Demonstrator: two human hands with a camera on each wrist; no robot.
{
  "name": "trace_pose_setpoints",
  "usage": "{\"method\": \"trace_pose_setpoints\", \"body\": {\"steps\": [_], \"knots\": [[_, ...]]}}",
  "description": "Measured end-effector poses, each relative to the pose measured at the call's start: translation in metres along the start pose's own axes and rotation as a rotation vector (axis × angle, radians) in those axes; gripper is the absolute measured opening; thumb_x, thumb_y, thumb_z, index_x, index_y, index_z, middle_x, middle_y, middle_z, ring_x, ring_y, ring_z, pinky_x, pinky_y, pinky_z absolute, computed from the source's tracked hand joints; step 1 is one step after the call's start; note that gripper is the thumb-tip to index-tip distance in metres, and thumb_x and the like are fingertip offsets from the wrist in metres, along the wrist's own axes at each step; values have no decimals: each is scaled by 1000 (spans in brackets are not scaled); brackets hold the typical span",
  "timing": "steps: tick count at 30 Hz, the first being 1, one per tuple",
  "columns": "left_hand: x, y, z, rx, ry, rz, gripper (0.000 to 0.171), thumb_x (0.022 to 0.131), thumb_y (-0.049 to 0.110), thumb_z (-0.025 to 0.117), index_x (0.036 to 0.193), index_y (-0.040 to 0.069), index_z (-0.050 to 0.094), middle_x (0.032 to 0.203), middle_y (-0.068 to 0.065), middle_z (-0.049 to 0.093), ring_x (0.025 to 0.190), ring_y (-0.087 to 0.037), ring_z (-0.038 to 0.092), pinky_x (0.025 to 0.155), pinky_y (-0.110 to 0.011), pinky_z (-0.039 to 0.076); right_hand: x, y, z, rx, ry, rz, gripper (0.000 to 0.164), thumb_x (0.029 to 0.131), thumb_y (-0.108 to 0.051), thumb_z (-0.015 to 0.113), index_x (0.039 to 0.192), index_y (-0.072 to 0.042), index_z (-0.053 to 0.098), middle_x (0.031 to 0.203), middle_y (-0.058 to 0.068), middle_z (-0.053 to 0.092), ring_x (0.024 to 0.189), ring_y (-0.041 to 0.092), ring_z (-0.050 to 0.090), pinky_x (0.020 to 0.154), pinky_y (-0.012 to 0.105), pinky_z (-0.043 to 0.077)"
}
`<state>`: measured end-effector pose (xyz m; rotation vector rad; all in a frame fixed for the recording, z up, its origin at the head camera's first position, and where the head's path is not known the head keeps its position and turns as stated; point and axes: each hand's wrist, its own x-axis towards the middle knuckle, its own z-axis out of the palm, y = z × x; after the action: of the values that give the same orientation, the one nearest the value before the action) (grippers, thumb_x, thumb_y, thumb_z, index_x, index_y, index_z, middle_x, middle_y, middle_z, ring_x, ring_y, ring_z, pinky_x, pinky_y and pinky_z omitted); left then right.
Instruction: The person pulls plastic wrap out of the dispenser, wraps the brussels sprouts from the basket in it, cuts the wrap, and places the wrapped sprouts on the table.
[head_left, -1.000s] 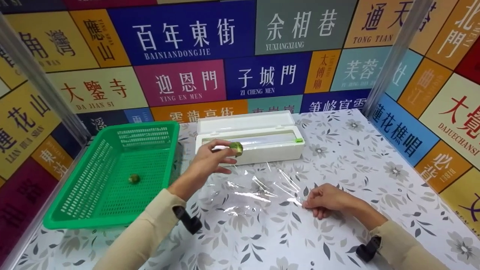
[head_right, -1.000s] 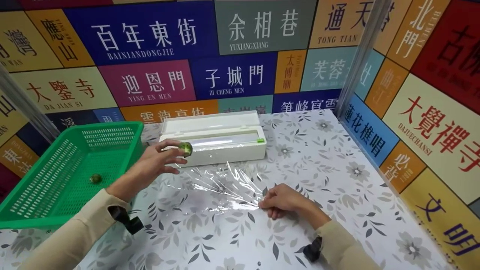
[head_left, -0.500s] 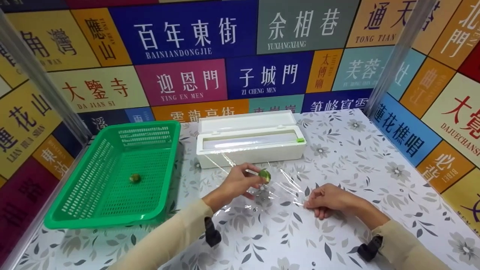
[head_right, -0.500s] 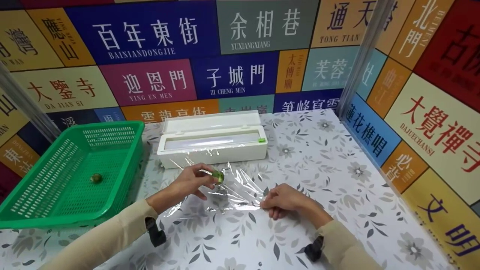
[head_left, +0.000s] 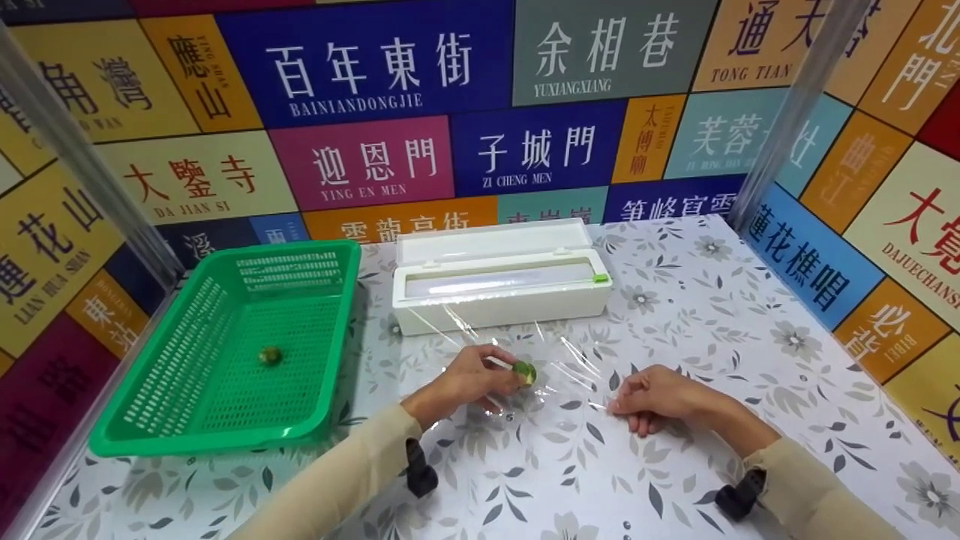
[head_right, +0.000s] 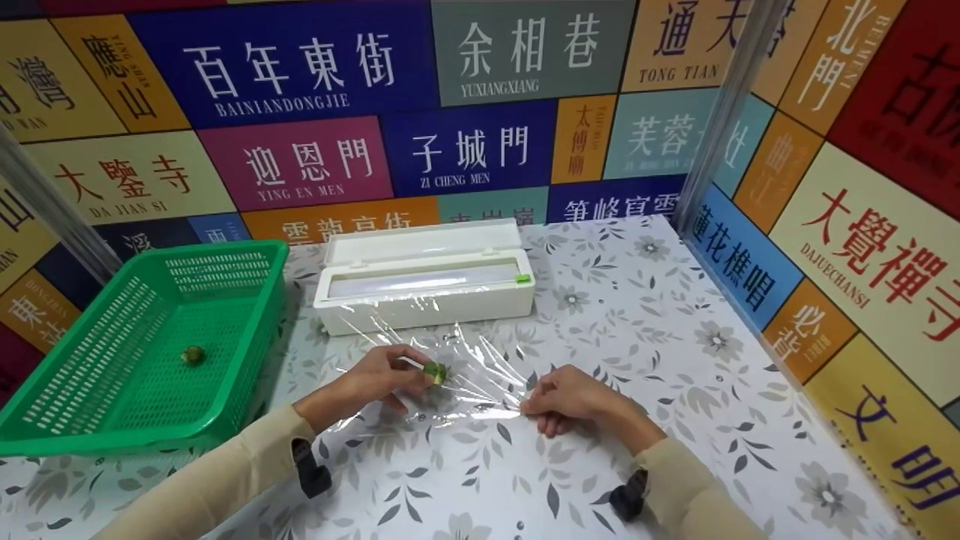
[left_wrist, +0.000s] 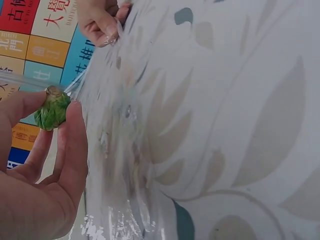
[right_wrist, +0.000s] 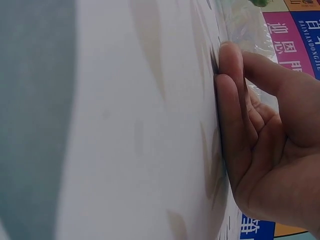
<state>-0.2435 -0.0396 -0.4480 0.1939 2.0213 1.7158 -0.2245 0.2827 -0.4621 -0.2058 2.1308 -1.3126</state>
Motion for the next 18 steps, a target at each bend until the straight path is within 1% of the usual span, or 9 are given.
{"method": "trace_pose_setpoints", "body": {"steps": [5,9,13,18], "knots": [[0,-6,-1,17,-15,-1,35,84,10,78,115,1,64,90,-10,72,64,-15,68,48,-24,55,0,0,0,-13,4,3,19,92,-23,72,85,-7,66,64,-3,69,54,6,63,51,18,53],[1,-11,-2,45,-17,-6,34,84,9,78,115,2,65,90,-9,73,61,-14,66,46,-22,52,-1,0,0,-26,4,-5,21,91,-24,73,84,-7,65,63,-3,68,54,6,63,52,19,54],[1,-15,-2,105,-19,-4,32,83,10,79,111,4,68,83,-3,69,59,-11,62,45,-21,49,-1,-1,1,-39,10,-16,23,91,-25,74,83,-6,65,62,-3,68,54,6,63,53,19,55],[0,-17,-1,171,-13,27,29,81,7,81,107,3,69,73,1,64,55,-8,57,44,-18,46,-2,0,1,-38,16,-15,23,90,-25,74,83,-5,65,62,-2,68,54,6,63,53,19,54]]}}
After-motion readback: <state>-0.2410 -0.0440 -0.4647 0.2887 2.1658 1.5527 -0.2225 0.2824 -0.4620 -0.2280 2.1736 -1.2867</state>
